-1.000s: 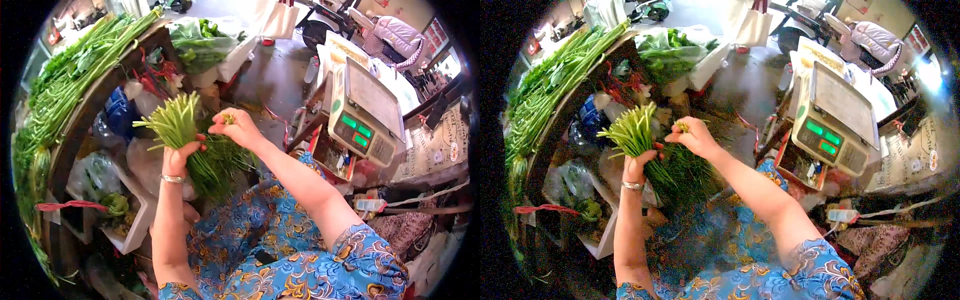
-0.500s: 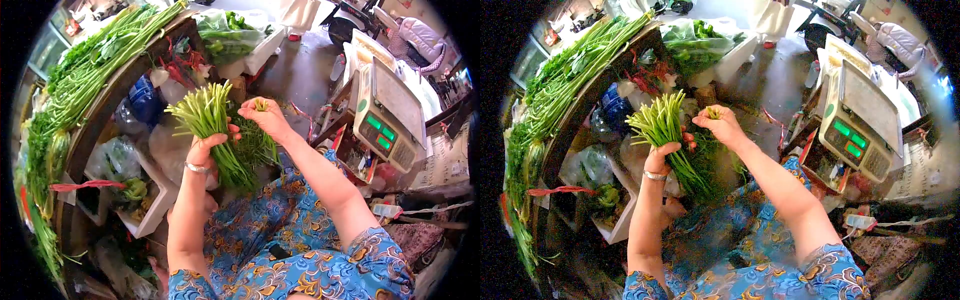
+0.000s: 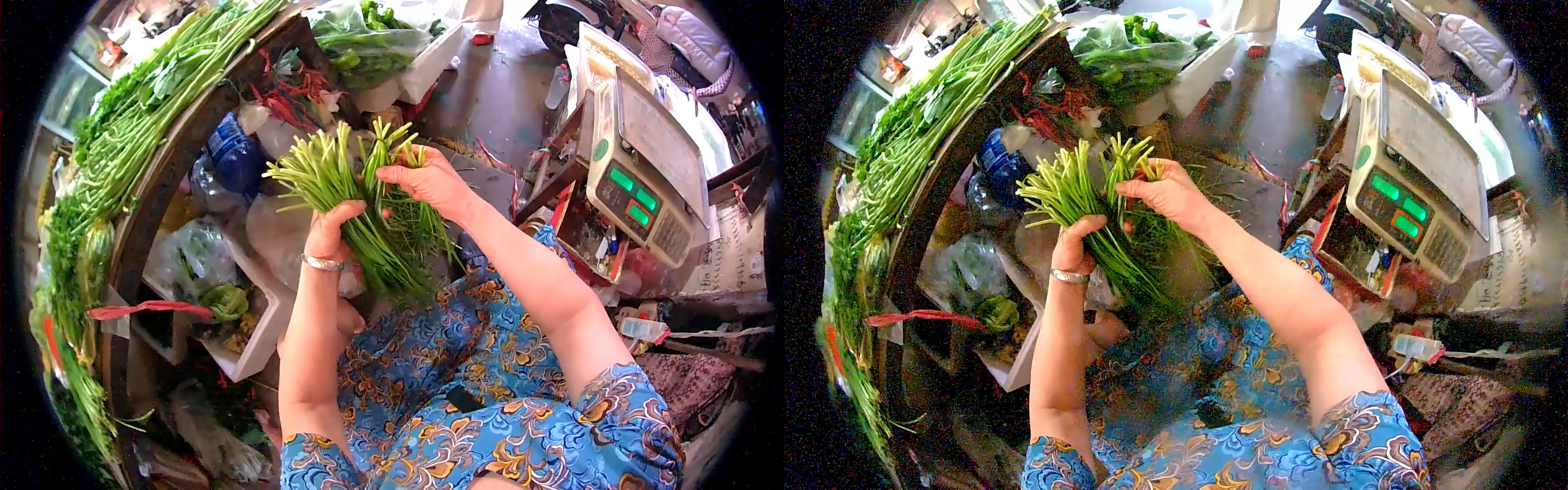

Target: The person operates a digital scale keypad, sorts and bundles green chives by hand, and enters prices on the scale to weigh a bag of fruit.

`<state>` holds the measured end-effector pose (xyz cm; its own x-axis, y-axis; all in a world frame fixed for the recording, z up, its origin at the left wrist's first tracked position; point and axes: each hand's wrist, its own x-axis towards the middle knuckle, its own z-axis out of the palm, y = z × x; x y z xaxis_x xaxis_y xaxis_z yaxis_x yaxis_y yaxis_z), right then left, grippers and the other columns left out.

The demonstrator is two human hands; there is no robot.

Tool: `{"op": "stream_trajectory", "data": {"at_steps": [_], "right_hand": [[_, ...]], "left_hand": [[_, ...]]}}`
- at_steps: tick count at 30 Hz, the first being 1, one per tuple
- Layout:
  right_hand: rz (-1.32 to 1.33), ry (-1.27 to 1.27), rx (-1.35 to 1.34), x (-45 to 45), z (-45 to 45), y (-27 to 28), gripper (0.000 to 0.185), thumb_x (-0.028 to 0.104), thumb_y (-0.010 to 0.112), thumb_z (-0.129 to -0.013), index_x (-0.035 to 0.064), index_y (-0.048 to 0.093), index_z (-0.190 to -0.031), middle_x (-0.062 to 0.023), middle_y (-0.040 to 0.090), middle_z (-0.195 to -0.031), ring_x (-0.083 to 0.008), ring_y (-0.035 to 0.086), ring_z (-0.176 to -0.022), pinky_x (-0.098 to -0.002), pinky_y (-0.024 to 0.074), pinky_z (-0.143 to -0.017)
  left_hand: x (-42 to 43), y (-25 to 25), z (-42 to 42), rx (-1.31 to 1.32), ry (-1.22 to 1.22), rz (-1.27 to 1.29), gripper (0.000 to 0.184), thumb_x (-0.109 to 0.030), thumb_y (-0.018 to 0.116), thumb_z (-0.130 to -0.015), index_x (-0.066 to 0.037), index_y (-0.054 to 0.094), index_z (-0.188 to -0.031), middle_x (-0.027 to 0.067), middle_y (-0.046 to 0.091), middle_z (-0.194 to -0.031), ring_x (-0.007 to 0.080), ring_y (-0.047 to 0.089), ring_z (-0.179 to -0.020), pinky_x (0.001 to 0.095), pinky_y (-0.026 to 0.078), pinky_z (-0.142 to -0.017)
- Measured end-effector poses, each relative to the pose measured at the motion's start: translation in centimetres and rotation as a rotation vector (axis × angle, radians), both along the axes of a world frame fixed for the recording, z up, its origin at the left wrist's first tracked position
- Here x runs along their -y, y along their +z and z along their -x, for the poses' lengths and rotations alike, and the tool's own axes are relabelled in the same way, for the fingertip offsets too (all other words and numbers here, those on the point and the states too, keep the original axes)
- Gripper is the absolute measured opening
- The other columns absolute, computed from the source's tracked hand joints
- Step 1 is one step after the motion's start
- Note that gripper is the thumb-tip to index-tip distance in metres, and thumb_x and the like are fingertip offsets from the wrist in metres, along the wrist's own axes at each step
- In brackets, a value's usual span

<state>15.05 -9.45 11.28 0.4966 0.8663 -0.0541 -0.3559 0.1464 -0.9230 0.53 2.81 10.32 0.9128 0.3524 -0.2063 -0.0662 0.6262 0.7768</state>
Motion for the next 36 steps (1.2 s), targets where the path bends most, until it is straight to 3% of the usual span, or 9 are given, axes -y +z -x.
{"op": "stream_trajectory", "data": {"at_steps": [2,7,12,14,17,25,33,35,36], "right_hand": [[0.043,0.031,-0.059,0.3,0.2,0.7,0.017,0.005,0.067,-0.083,0.0026,0.063,-0.099,-0.002,0.064,-0.09,-0.0118,0.059,-0.078,-0.0275,0.0487,-0.07],[0.027,-0.032,0.013,-0.1,0.2,-0.1,0.012,0.005,0.068,-0.082,0.0019,0.062,-0.093,-0.001,0.063,-0.086,-0.0109,0.058,-0.075,-0.0263,0.0479,-0.068],[0.11,-0.071,0.126,-0.5,-0.1,-1.7,0.009,0.006,0.068,-0.081,0.0025,0.061,-0.085,-0.0012,0.063,-0.08,-0.0105,0.058,-0.072,-0.0252,0.0466,-0.067],[0.068,-0.123,0.199,-0.5,-0.1,-2.0,0.013,0.009,0.069,-0.08,0.0043,0.061,-0.09,0.0002,0.062,-0.075,-0.0054,0.052,-0.062,-0.0211,0.0405,-0.054],[0.225,-0.15,0.433,-1.0,-1.1,-4.1,0.017,0.004,0.066,-0.078,0.0016,0.061,-0.094,-0.0013,0.063,-0.077,-0.0079,0.056,-0.068,-0.0228,0.0445,-0.062],[0.191,-0.325,0.268,-1.0,-2.1,-3.8,0.018,0.002,0.063,-0.075,0.0026,0.063,-0.093,-0.0008,0.062,-0.079,-0.0102,0.057,-0.076,-0.0241,0.0459,-0.072],[0.138,-0.6,0.149,2.1,-6.9,-1.7,0.007,0.006,0.065,-0.082,0.0052,0.067,-0.088,0.0006,0.066,-0.083,-0.0085,0.057,-0.074,-0.0252,0.0472,-0.068],[0.066,-0.543,0.497,1.7,-6.9,-2.7,0.016,0.012,0.069,-0.079,0.0044,0.068,-0.093,-0.0021,0.067,-0.084,-0.01,0.058,-0.076,-0.0263,0.0476,-0.07],[0.065,-0.543,0.495,1.5,-6.4,-3.1,0.016,0.012,0.069,-0.079,0.0044,0.068,-0.093,-0.0021,0.067,-0.084,-0.01,0.058,-0.076,-0.0263,0.0476,-0.07]], "left_hand": [[0.3,0.2,-0.3,-0.013,0.042,-0.137,0.043,-0.002,0.058,-0.073,0.003,0.052,-0.115,0.0141,0.064,-0.097,0.0266,0.065,-0.075,0.0376,0.057,-0.067],[0.8,-0.1,-0.5,-0.162,0.172,-0.125,0.031,-0.003,0.067,-0.072,0.002,0.059,-0.102,0.0113,0.065,-0.084,0.0218,0.062,-0.059,0.0325,0.055,-0.054],[0.7,-0.5,-0.7,-0.152,0.191,-0.143,0.029,0.002,0.067,-0.072,0.001,0.06,-0.101,0.01,0.065,-0.083,0.0207,0.061,-0.058,0.0317,0.054,-0.052],[0.2,-1.1,-0.7,-0.177,0.198,-0.17,0.031,0.003,0.067,-0.072,0.001,0.059,-0.102,0.0095,0.065,-0.083,0.0202,0.061,-0.058,0.0315,0.054,-0.051],[-0.2,-1.5,-0.6,-0.151,0.238,-0.186,0.033,0.004,0.066,-0.072,0.001,0.058,-0.104,0.0088,0.064,-0.084,0.02,0.062,-0.061,0.0309,0.054,-0.053],[-0.7,-1.8,-0.1,-0.152,0.278,-0.25,0.031,0.005,0.066,-0.072,0.001,0.059,-0.102,0.0094,0.065,-0.087,0.0214,0.063,-0.065,0.032,0.055,-0.055],[-2.2,-2.2,1.1,-0.216,0.341,-0.255,0.029,0.007,0.066,-0.071,0.002,0.059,-0.099,0.0097,0.065,-0.085,0.0221,0.064,-0.065,0.0324,0.056,-0.055],[-2.3,-1.9,1.1,-0.235,0.346,-0.246,0.028,0.007,0.066,-0.071,0.002,0.059,-0.098,0.0098,0.065,-0.085,0.0221,0.064,-0.064,0.0325,0.056,-0.055],[-2.3,-1.7,1.1,-0.253,0.349,-0.237,0.028,0.007,0.067,-0.071,0.002,0.06,-0.097,0.0098,0.065,-0.084,0.0222,0.064,-0.064,0.0325,0.056,-0.055]]}}
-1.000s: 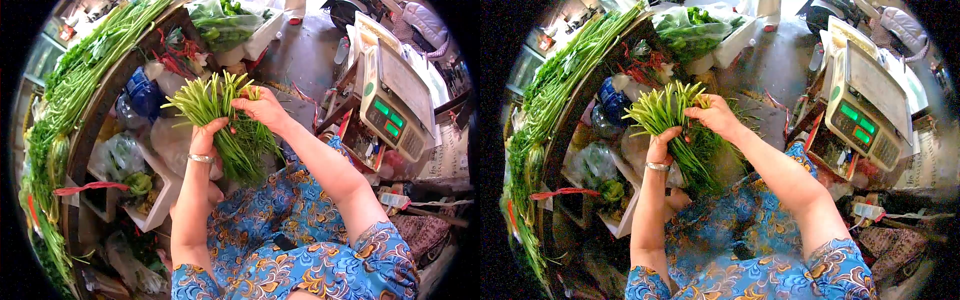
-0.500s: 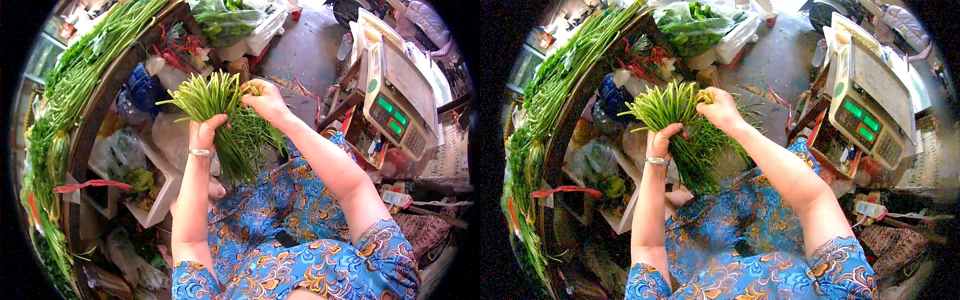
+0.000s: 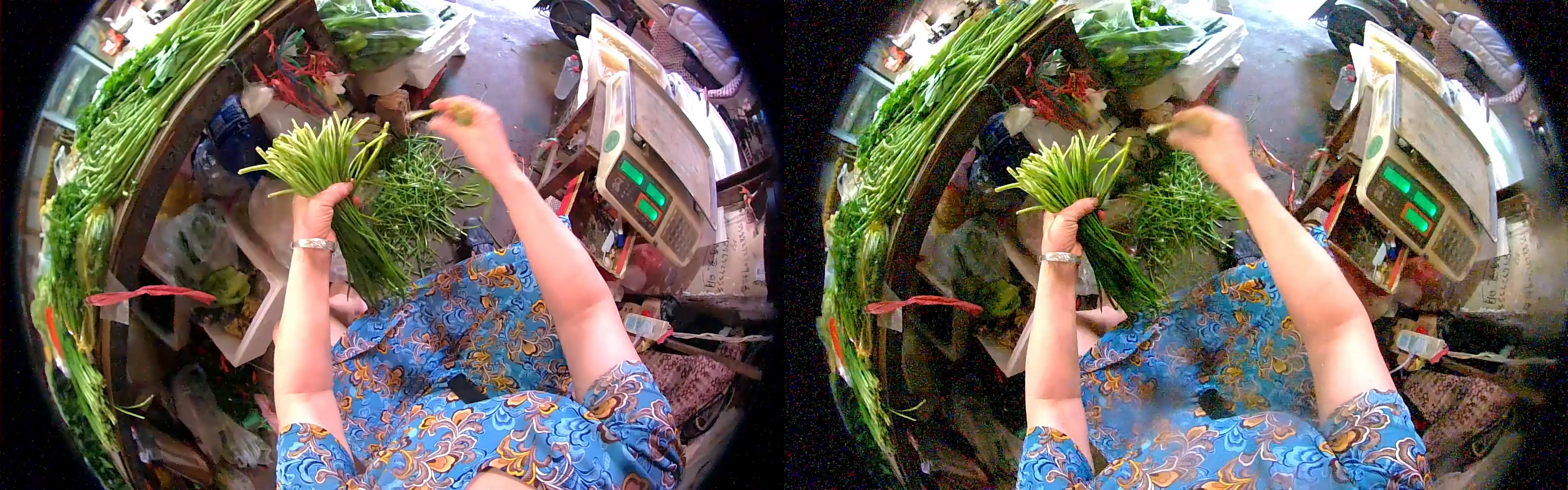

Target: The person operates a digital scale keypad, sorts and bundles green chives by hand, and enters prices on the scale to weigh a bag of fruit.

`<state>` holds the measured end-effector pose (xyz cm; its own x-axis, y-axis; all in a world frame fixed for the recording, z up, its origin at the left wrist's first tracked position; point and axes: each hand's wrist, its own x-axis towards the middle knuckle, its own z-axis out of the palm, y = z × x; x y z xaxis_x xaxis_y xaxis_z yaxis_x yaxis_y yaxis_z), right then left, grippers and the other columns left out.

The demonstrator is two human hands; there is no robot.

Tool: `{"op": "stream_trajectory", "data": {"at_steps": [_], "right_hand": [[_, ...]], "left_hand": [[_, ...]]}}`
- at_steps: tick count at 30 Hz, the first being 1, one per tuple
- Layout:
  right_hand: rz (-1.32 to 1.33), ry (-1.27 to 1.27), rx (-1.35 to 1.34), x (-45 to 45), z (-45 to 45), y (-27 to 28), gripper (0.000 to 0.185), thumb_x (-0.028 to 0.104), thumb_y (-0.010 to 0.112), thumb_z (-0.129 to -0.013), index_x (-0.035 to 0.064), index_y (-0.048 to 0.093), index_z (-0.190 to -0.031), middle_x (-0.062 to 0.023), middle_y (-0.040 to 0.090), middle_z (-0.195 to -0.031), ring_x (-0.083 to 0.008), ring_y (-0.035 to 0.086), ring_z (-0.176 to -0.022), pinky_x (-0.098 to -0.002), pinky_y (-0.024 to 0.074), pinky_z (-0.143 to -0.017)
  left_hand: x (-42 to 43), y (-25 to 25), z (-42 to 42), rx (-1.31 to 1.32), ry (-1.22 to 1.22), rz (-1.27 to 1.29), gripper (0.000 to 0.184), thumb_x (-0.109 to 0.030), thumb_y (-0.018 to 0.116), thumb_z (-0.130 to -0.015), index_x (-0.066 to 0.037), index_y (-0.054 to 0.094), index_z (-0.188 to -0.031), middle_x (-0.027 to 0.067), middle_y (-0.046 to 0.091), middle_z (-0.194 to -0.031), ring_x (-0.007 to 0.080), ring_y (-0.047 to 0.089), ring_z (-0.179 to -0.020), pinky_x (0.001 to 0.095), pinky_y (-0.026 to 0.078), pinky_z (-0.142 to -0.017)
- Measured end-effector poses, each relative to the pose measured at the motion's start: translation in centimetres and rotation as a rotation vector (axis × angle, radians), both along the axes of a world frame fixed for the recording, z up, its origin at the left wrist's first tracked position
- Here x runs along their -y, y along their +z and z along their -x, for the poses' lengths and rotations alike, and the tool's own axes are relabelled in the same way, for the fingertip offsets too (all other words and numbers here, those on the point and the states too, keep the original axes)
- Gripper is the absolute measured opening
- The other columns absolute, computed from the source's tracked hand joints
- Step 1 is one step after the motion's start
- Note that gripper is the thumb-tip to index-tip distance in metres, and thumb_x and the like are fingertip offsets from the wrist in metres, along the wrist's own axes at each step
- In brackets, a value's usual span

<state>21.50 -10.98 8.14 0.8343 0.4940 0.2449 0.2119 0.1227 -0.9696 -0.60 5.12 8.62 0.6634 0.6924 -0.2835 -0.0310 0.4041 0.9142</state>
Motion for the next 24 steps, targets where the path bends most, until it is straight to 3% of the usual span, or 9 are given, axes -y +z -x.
{"op": "stream_trajectory", "data": {"at_steps": [2,3,4,6,11,14,18,20,24], "right_hand": [[0.301,0.148,0.278,-0.3,2.1,-0.7,0.024,0.017,0.072,-0.077,0.0034,0.067,-0.097,-0.0059,0.068,-0.085,-0.0125,0.06,-0.078,-0.0277,0.0479,-0.073],[0.362,0.162,0.289,-0.2,3.1,0.7,0.019,0.013,0.071,-0.08,0.0026,0.066,-0.095,0.0014,0.062,-0.082,-0.0074,0.056,-0.078,-0.0244,0.0453,-0.074],[0.362,0.162,0.286,-0.5,3.3,0.6,0.019,0.013,0.071,-0.08,0.0026,0.066,-0.095,0.0014,0.062,-0.082,-0.0074,0.056,-0.078,-0.0244,0.0453,-0.074],[0.305,0.359,-0.028,-1.0,3.5,0.8,0.018,0.013,0.071,-0.079,0.0026,0.067,-0.094,0.0015,0.063,-0.085,-0.0073,0.056,-0.079,-0.0244,0.0453,-0.074],[0.129,0.617,-0.335,-1.9,6.4,1.2,0.034,0.015,0.07,-0.082,0.0071,0.058,-0.112,0.0057,0.057,-0.079,-0.0017,0.049,-0.067,-0.0177,0.037,-0.057],[0.143,0.724,-0.333,-2.2,6.6,0.7,0.015,0.014,0.067,-0.084,0.0065,0.063,-0.097,0.0046,0.057,-0.073,-0.0029,0.047,-0.058,-0.019,0.037,-0.051],[0.229,0.665,-0.222,-2.2,5.7,0.9,0.009,0.015,0.065,-0.086,0.0065,0.064,-0.09,0.0031,0.058,-0.068,-0.0032,0.045,-0.053,-0.0196,0.0371,-0.048],[0.204,0.464,-0.286,-2.0,5.1,1.5,0.011,0.016,0.066,-0.086,0.0061,0.063,-0.088,0.002,0.059,-0.067,-0.0028,0.045,-0.051,-0.0193,0.0371,-0.047],[0.012,0.365,-0.375,-1.4,4.0,2.2,0.01,0.017,0.067,-0.086,0.0079,0.063,-0.085,0.0025,0.059,-0.067,-0.0016,0.045,-0.05,-0.0157,0.0336,-0.045]], "left_hand": [[0.4,0.5,-0.3,-0.001,0.017,0.03,0.027,0.006,0.067,-0.071,0.002,0.06,-0.096,0.0093,0.065,-0.084,0.0216,0.064,-0.062,0.0324,0.057,-0.055],[0.5,0.7,-0.3,-0.001,-0.006,0.07,0.027,0.005,0.068,-0.071,0.002,0.06,-0.097,0.0091,0.065,-0.083,0.0212,0.064,-0.062,0.0321,0.057,-0.055],[0.6,0.9,-0.3,0.004,-0.026,0.112,0.028,0.005,0.068,-0.071,0.001,0.06,-0.097,0.0088,0.065,-0.083,0.0208,0.064,-0.062,0.0319,0.057,-0.055],[0.7,0.7,-0.6,0.015,-0.033,0.12,0.028,0.004,0.068,-0.071,0.001,0.06,-0.098,0.0086,0.065,-0.083,0.0205,0.064,-0.062,0.0316,0.056,-0.055],[1.7,1.1,-1.2,0.1,-0.095,0.103,0.032,0.004,0.067,-0.072,0.0,0.059,-0.103,0.0088,0.065,-0.085,0.0203,0.064,-0.063,0.0309,0.056,-0.057],[1.7,0.8,-1.2,0.123,-0.156,0.107,0.033,0.004,0.066,-0.073,0.001,0.058,-0.104,0.0091,0.065,-0.086,0.0205,0.063,-0.063,0.031,0.056,-0.058],[1.5,1.3,-0.8,0.147,-0.148,0.153,0.031,0.004,0.066,-0.073,0.001,0.058,-0.103,0.0103,0.065,-0.089,0.0217,0.063,-0.063,0.0319,0.056,-0.057],[1.0,0.7,-0.5,0.119,-0.115,0.143,0.031,0.004,0.067,-0.072,0.001,0.058,-0.102,0.0101,0.065,-0.088,0.0217,0.063,-0.062,0.032,0.056,-0.057],[1.0,0.6,-0.3,0.057,-0.042,0.081,0.03,0.004,0.069,-0.07,0.002,0.059,-0.098,0.0095,0.065,-0.084,0.0214,0.063,-0.06,0.0319,0.056,-0.055]]}}
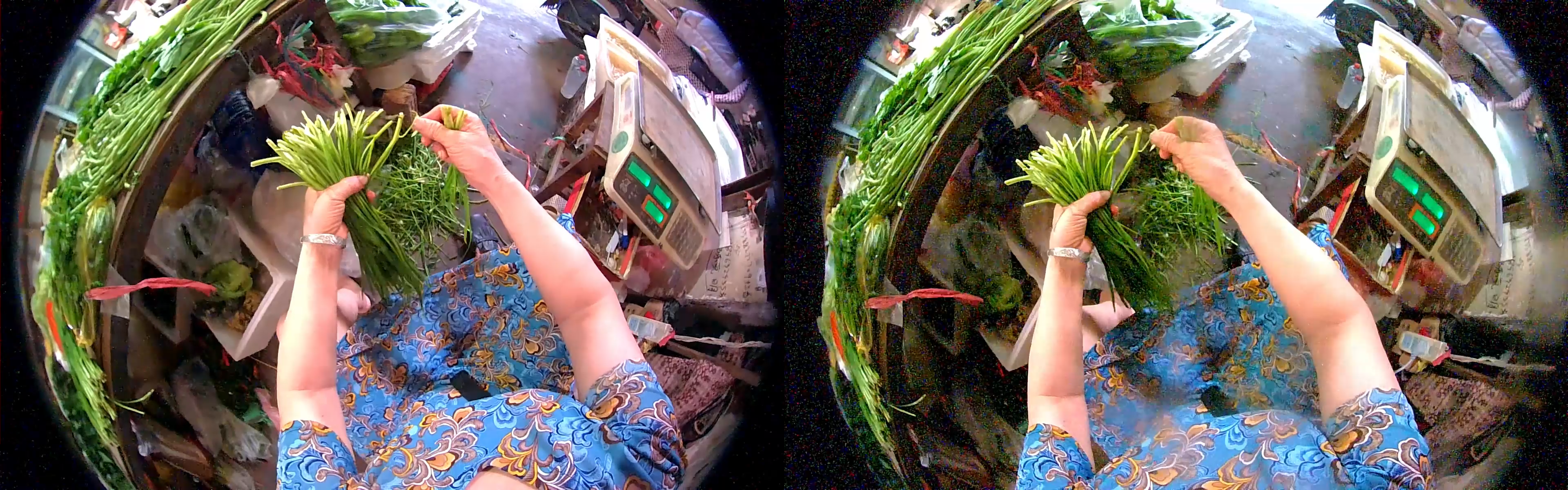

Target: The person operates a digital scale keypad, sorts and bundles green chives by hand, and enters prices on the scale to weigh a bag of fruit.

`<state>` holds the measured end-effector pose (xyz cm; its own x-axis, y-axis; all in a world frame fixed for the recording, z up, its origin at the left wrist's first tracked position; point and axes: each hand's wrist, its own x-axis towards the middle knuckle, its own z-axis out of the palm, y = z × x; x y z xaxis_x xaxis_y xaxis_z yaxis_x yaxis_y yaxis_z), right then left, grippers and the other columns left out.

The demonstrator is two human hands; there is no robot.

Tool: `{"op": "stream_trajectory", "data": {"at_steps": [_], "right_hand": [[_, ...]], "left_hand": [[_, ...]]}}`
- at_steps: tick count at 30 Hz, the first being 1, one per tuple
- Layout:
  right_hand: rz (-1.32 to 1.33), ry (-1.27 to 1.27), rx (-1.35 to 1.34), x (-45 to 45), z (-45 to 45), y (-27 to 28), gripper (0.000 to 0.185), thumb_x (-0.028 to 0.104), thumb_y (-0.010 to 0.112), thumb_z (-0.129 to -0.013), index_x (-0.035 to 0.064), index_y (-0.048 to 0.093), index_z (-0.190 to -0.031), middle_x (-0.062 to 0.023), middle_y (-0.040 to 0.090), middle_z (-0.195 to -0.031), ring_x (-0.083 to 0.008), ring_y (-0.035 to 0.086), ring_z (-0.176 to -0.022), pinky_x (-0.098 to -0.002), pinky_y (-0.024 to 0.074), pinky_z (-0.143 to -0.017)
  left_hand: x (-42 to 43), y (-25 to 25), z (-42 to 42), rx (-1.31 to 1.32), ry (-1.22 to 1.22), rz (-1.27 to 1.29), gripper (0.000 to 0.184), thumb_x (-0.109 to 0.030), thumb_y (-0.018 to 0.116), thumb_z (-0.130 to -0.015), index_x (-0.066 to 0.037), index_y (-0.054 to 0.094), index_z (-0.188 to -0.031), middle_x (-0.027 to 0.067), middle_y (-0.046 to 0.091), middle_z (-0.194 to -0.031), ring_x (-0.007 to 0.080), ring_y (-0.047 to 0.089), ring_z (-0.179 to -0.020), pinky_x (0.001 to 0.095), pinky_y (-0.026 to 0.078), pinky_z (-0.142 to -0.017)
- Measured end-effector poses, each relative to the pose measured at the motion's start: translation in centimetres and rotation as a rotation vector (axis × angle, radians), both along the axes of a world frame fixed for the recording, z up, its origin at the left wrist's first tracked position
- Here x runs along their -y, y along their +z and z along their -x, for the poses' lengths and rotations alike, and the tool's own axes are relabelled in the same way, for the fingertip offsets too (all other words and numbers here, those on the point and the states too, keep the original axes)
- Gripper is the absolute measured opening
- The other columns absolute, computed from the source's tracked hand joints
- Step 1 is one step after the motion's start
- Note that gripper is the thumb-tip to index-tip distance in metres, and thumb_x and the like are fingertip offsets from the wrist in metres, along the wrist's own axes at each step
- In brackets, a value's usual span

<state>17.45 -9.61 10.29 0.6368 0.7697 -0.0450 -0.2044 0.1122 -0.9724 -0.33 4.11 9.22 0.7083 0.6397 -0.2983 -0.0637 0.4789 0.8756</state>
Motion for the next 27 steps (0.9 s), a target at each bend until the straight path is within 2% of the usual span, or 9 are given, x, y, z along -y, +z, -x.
{"op": "stream_trajectory", "data": {"at_steps": [12,14,15,16,19,22,24,25,27], "right_hand": [[-0.174,-0.446,-0.087,1.7,-4.1,0.3,0.008,0.016,0.063,-0.087,0.0078,0.062,-0.088,0.0006,0.059,-0.074,-0.001,0.045,-0.052,-0.0171,0.0318,-0.043],[0.037,-0.336,0.386,1.2,-3.9,-0.8,0.013,0.015,0.066,-0.085,0.0074,0.063,-0.095,-0.0004,0.061,-0.08,-0.0025,0.05,-0.06,-0.0188,0.0392,-0.052],[0.053,-0.135,0.572,1.1,-3.1,-1.4,0.022,0.015,0.07,-0.082,0.0075,0.064,-0.101,0.0009,0.061,-0.082,-0.0049,0.054,-0.071,-0.0217,0.0447,-0.065],[0.182,-0.065,0.62,1.1,-1.7,-1.3,0.026,0.015,0.072,-0.079,0.0062,0.066,-0.102,0.0014,0.061,-0.079,-0.0064,0.055,-0.078,-0.0236,0.0458,-0.072],[0.243,0.073,0.627,0.7,-0.1,-0.4,0.03,0.016,0.071,-0.081,0.0054,0.063,-0.108,0.0,0.062,-0.081,-0.0074,0.056,-0.081,-0.0252,0.0458,-0.076],[0.138,0.08,0.335,-0.2,0.6,-0.2,0.025,0.016,0.068,-0.084,0.0056,0.062,-0.105,0.0005,0.059,-0.076,-0.0054,0.054,-0.071,-0.0222,0.0452,-0.065],[0.027,0.167,-0.117,-0.1,1.2,0.5,0.014,0.017,0.066,-0.086,0.0076,0.062,-0.096,0.0037,0.054,-0.069,-0.0026,0.048,-0.057,-0.0189,0.0382,-0.051],[0.015,0.18,-0.15,-0.6,1.3,-0.1,0.009,0.019,0.062,-0.089,0.0102,0.061,-0.087,0.006,0.05,-0.063,-0.0012,0.041,-0.049,-0.0178,0.0286,-0.043],[0.007,0.109,-0.129,-0.6,1.1,-0.3,0.012,0.021,0.061,-0.09,0.0098,0.061,-0.087,0.0057,0.05,-0.063,-0.0017,0.041,-0.049,-0.0181,0.029,-0.043]], "left_hand": [[-0.7,-0.4,0.4,-0.054,0.066,-0.048,0.033,0.006,0.069,-0.069,0.001,0.06,-0.1,0.0083,0.065,-0.085,0.0204,0.064,-0.066,0.0312,0.057,-0.055],[-0.7,-0.5,0.1,-0.052,0.072,-0.058,0.032,0.007,0.069,-0.069,0.001,0.06,-0.099,0.0088,0.065,-0.086,0.0199,0.064,-0.066,0.0308,0.057,-0.055],[-0.6,-0.5,-0.1,-0.052,0.086,-0.057,0.032,0.007,0.069,-0.069,0.001,0.06,-0.099,0.0088,0.065,-0.086,0.0199,0.063,-0.066,0.0308,0.057,-0.055],[-0.5,-0.4,-0.3,-0.054,0.099,-0.056,0.032,0.007,0.069,-0.068,0.002,0.06,-0.099,0.0089,0.065,-0.086,0.0199,0.063,-0.065,0.0308,0.057,-0.055],[0.0,-0.1,-0.6,-0.016,0.058,-0.058,0.031,0.006,0.069,-0.069,0.002,0.06,-0.098,0.0089,0.065,-0.086,0.0199,0.063,-0.066,0.0303,0.057,-0.056],[0.2,0.0,-0.7,-0.038,0.003,-0.053,0.031,0.005,0.068,-0.07,0.002,0.06,-0.099,0.0088,0.065,-0.087,0.0197,0.063,-0.067,0.0299,0.056,-0.057],[0.6,-0.3,-0.9,-0.007,-0.015,-0.06,0.031,0.003,0.068,-0.071,0.002,0.059,-0.101,0.0084,0.065,-0.088,0.0197,0.063,-0.066,0.0302,0.055,-0.058],[0.7,-0.6,-1.0,0.002,-0.057,-0.106,0.032,0.003,0.067,-0.071,0.001,0.059,-0.102,0.0081,0.065,-0.088,0.0198,0.063,-0.066,0.0306,0.055,-0.059],[0.8,-0.5,-0.9,0.026,-0.131,-0.142,0.03,0.001,0.067,-0.072,0.001,0.06,-0.101,0.0076,0.065,-0.087,0.0199,0.062,-0.066,0.0312,0.054,-0.06]]}}
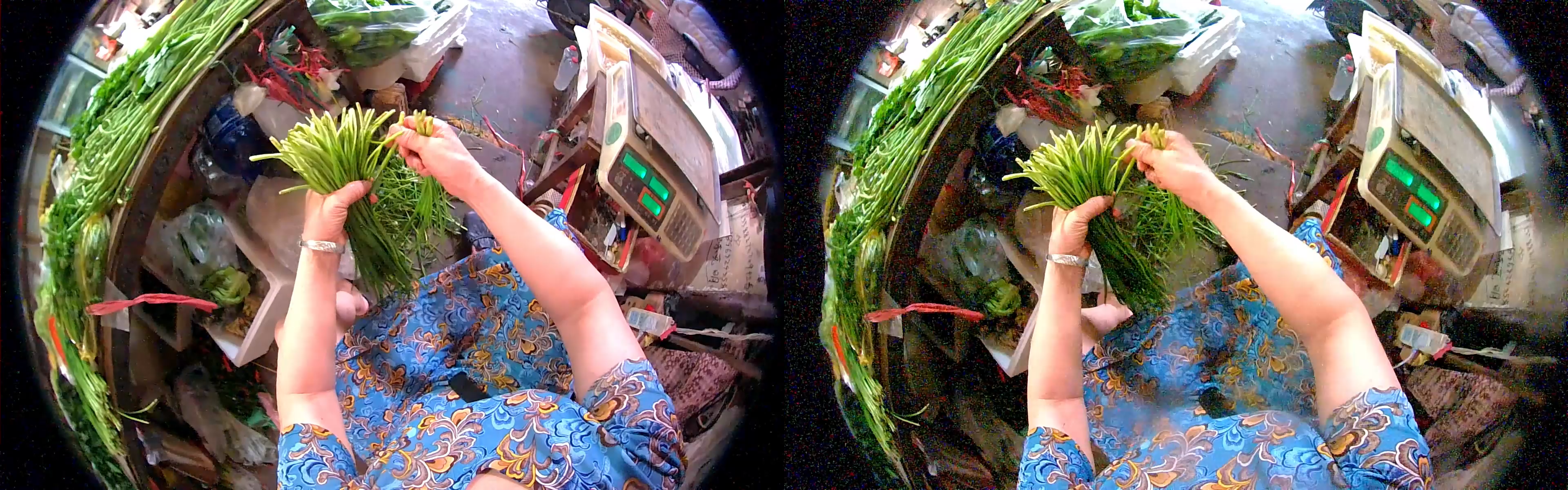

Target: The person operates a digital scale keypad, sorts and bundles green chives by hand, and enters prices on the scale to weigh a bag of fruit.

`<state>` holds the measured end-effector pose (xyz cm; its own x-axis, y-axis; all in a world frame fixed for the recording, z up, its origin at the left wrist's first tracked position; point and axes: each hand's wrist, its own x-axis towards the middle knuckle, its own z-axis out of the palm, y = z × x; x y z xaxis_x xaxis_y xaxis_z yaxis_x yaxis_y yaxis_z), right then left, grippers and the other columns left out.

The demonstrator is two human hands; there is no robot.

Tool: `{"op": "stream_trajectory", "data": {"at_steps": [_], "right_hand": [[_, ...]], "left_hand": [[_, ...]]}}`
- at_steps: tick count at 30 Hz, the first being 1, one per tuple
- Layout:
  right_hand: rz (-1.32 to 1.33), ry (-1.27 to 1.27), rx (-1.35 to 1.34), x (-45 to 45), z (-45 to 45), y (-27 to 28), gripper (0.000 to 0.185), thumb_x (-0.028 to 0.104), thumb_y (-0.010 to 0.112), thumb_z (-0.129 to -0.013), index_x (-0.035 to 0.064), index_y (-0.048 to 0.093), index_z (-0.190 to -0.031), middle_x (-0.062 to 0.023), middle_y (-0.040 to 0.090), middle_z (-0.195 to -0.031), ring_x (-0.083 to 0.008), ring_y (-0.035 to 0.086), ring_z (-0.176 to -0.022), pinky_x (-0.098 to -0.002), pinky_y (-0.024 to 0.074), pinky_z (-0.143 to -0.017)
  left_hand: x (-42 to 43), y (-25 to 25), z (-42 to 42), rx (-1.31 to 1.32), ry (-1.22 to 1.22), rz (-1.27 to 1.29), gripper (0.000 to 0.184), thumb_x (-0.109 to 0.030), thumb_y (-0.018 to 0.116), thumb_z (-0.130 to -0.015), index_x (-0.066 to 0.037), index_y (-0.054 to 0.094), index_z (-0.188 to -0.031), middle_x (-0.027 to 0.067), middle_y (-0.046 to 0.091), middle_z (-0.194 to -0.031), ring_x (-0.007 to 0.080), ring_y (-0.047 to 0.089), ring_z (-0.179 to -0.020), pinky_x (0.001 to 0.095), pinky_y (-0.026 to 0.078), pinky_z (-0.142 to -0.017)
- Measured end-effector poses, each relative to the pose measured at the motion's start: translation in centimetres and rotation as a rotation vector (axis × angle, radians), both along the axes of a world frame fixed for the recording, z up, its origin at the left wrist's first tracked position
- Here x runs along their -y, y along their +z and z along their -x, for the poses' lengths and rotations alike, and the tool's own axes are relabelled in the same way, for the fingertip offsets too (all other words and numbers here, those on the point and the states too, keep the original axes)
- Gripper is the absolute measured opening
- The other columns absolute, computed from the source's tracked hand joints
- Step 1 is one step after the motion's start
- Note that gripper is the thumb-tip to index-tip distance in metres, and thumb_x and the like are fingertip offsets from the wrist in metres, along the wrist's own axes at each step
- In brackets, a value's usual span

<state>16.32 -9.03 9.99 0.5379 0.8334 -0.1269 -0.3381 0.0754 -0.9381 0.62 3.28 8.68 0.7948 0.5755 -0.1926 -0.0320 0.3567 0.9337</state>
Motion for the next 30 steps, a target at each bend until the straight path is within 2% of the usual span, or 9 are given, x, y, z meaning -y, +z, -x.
{"op": "stream_trajectory", "data": {"at_steps": [3,4,5,10,15,18,24,27,30], "right_hand": [[-0.015,-0.212,0.096,0.6,-2.0,0.1,0.019,0.023,0.057,-0.092,0.0063,0.062,-0.085,0.0049,0.049,-0.061,-0.0025,0.042,-0.05,-0.0184,0.0287,-0.043],[-0.05,-0.283,0.06,1.0,-3.0,0.2,0.017,0.022,0.057,-0.091,0.0076,0.062,-0.082,0.0045,0.047,-0.06,-0.0039,0.04,-0.047,-0.0197,0.0278,-0.042],[-0.086,-0.355,0.025,1.4,-4.1,0.3,0.016,0.02,0.058,-0.089,0.0088,0.062,-0.079,0.0042,0.046,-0.058,-0.0054,0.037,-0.045,-0.021,0.0268,-0.042],[-0.231,-0.567,-0.055,4.4,-7.7,0.3,0.019,0.023,0.054,-0.094,0.007,0.061,-0.086,0.002,0.048,-0.066,-0.0061,0.041,-0.05,-0.0223,0.0288,-0.043],[-0.245,-0.579,-0.015,4.7,-8.0,0.6,0.02,0.024,0.052,-0.095,0.0084,0.06,-0.086,0.0012,0.052,-0.07,-0.0074,0.044,-0.055,-0.0218,0.0324,-0.047],[-0.281,-0.556,-0.022,3.7,-7.2,0.6,0.019,0.025,0.053,-0.095,0.0097,0.06,-0.085,0.0011,0.056,-0.074,-0.0074,0.046,-0.058,-0.0222,0.0341,-0.049],[-0.212,-0.484,0.03,2.4,-6.1,0.6,0.017,0.029,0.057,-0.093,0.0125,0.06,-0.087,0.0026,0.061,-0.081,-0.007,0.052,-0.062,-0.0227,0.0363,-0.05],[-0.129,-0.45,0.053,1.6,-4.6,0.7,0.024,0.032,0.054,-0.095,0.0093,0.057,-0.089,-0.0004,0.059,-0.081,-0.0068,0.054,-0.066,-0.0194,0.0344,-0.049],[-0.108,-0.382,0.052,0.6,-3.3,0.3,0.018,0.031,0.062,-0.089,0.0137,0.062,-0.084,0.0054,0.062,-0.074,-0.0064,0.058,-0.056,-0.0199,0.0346,-0.046]], "left_hand": [[-0.3,0.3,0.6,-0.072,-0.018,-0.074,0.029,0.001,0.067,-0.072,0.001,0.061,-0.1,0.008,0.066,-0.085,0.0195,0.063,-0.066,0.0312,0.053,-0.06],[-0.5,0.4,0.8,-0.081,-0.045,-0.158,0.028,0.0,0.067,-0.071,0.001,0.062,-0.098,0.0083,0.066,-0.084,0.019,0.063,-0.066,0.0312,0.053,-0.059],[-0.6,0.6,1.2,-0.068,-0.024,-0.112,0.026,-0.001,0.068,-0.071,0.002,0.062,-0.096,0.0084,0.066,-0.083,0.0187,0.063,-0.065,0.0309,0.052,-0.058],[-3.7,0.1,3.3,-0.098,0.256,-0.161,0.024,0.001,0.07,-0.068,0.002,0.062,-0.091,0.0083,0.065,-0.079,0.0187,0.061,-0.06,0.0301,0.05,-0.055],[-6.5,0.3,5.0,-0.157,0.41,-0.13,0.025,0.0,0.071,-0.069,0.001,0.062,-0.092,0.0086,0.064,-0.083,0.0189,0.061,-0.063,0.0307,0.051,-0.057],[-4.3,1.6,3.8,-0.005,0.407,-0.179,0.023,-0.002,0.072,-0.069,0.001,0.063,-0.09,0.0081,0.065,-0.084,0.0186,0.062,-0.065,0.0307,0.051,-0.058],[-2.8,1.8,2.0,0.029,0.237,-0.062,0.029,-0.002,0.069,-0.072,0.002,0.062,-0.1,0.0115,0.067,-0.09,0.0188,0.063,-0.069,0.0312,0.053,-0.061],[-2.1,1.5,1.0,0.034,0.171,-0.052,0.032,0.001,0.065,-0.074,0.003,0.06,-0.106,0.0137,0.067,-0.095,0.0212,0.065,-0.077,0.0326,0.054,-0.07],[-0.9,0.9,-0.1,0.086,0.127,-0.011,0.035,0.004,0.066,-0.073,0.005,0.058,-0.107,0.0145,0.067,-0.094,0.0237,0.066,-0.081,0.0354,0.055,-0.077]]}}
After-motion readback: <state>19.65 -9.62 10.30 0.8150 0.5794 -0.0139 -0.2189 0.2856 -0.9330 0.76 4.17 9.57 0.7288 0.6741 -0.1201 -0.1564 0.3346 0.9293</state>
